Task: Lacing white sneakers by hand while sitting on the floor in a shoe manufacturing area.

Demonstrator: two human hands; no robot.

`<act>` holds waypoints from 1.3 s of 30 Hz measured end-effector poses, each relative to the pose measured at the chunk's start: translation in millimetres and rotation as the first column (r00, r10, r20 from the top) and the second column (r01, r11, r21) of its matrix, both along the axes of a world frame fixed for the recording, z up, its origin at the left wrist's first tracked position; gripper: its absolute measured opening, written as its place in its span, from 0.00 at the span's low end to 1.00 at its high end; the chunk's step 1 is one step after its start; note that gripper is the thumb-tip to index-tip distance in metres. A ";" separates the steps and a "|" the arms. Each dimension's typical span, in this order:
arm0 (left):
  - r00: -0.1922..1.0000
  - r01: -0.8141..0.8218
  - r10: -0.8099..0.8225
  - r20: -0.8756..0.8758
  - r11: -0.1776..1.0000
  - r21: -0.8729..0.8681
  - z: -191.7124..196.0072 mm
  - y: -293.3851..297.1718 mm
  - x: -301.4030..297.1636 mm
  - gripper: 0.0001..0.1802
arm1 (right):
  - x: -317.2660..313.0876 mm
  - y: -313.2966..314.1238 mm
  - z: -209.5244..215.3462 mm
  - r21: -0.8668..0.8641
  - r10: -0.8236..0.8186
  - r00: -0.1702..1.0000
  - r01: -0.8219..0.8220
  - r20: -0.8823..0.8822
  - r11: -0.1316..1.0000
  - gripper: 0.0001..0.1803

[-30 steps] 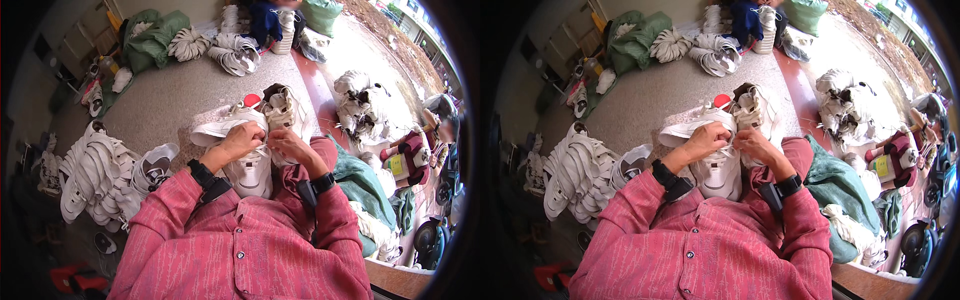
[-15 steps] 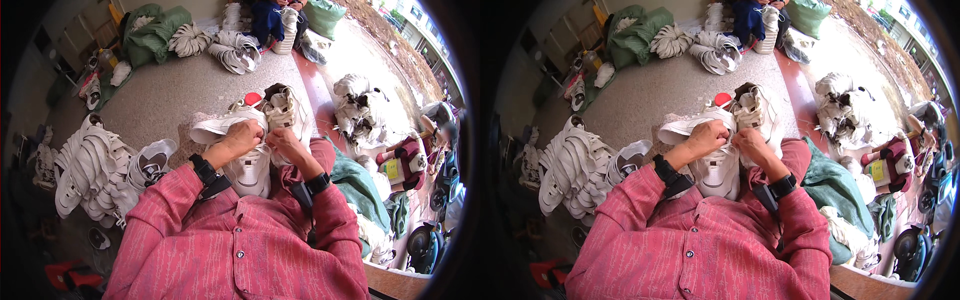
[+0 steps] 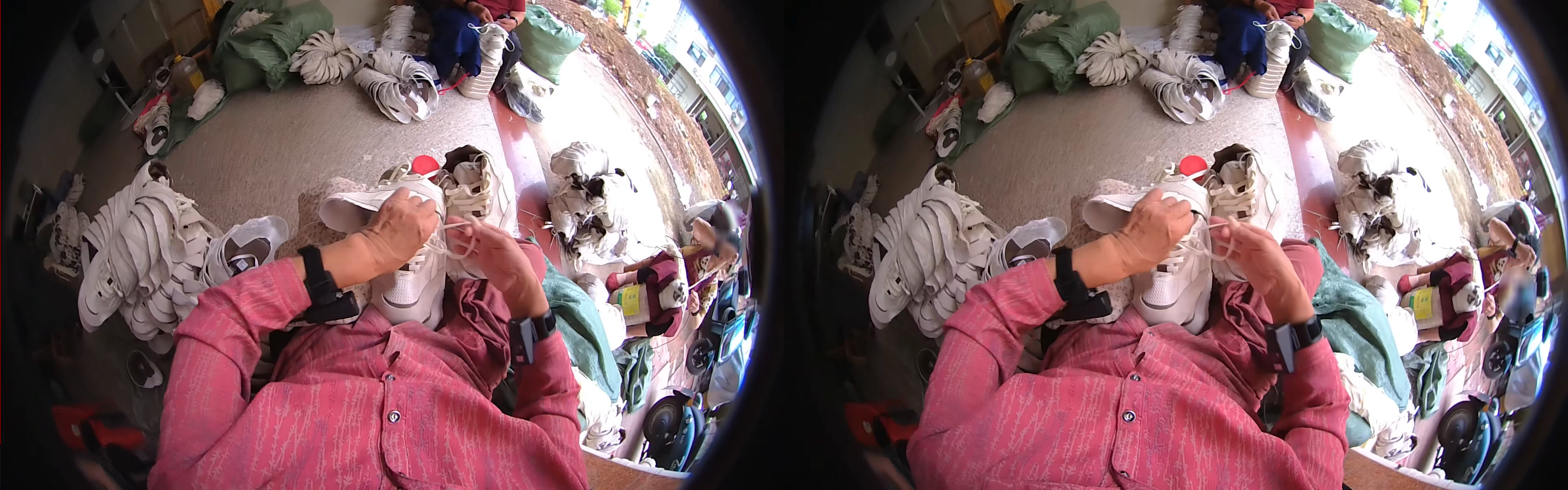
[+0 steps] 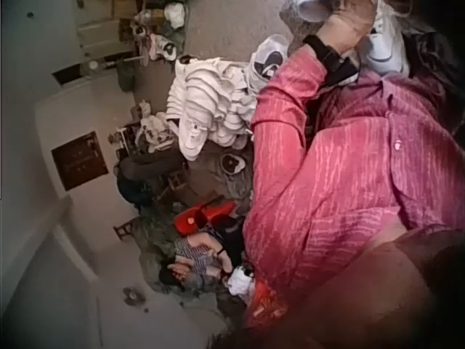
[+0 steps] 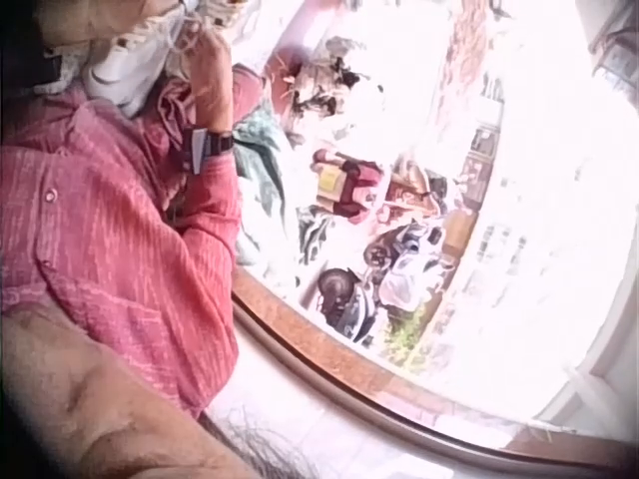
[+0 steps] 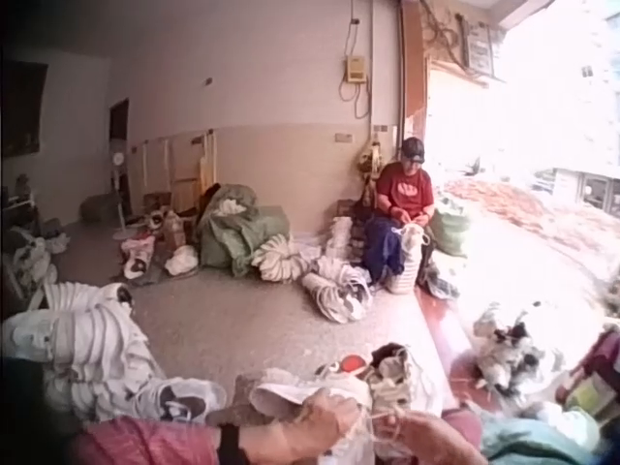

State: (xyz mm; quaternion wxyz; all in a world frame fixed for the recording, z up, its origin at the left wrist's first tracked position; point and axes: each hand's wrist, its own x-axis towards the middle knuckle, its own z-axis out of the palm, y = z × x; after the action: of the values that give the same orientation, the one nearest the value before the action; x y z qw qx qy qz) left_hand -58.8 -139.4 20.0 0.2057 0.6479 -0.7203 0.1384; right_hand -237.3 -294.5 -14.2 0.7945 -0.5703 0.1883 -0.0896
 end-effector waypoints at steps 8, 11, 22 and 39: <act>0.957 -0.283 0.288 -0.034 0.952 0.120 39.6 48.5 46.2 0.02 | -9.7 43.1 7.8 0.716 -0.236 0.954 0.035 0.183 0.697 0.20; 0.904 -0.423 0.427 -0.021 0.901 0.097 48.4 64.0 77.6 0.01 | -2.1 45.2 3.2 0.541 -0.204 0.969 0.099 0.137 0.835 0.23; 0.657 -0.071 0.148 -0.739 0.988 0.134 -23.9 95.3 44.7 0.15 | 12.6 25.5 12.8 -0.602 -0.220 0.975 0.200 0.042 0.773 0.14; 0.780 -0.316 0.206 -0.591 0.945 -0.088 -57.6 51.5 43.1 0.19 | 103.7 18.7 30.0 -0.777 0.148 0.989 -0.117 -0.032 0.618 0.13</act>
State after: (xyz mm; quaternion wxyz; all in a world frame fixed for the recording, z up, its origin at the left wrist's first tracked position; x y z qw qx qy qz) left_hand -15.6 -87.9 -37.6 0.4501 0.7313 -0.5117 0.0290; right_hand -133.5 -275.8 15.8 0.4788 -0.8674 0.0746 -0.1133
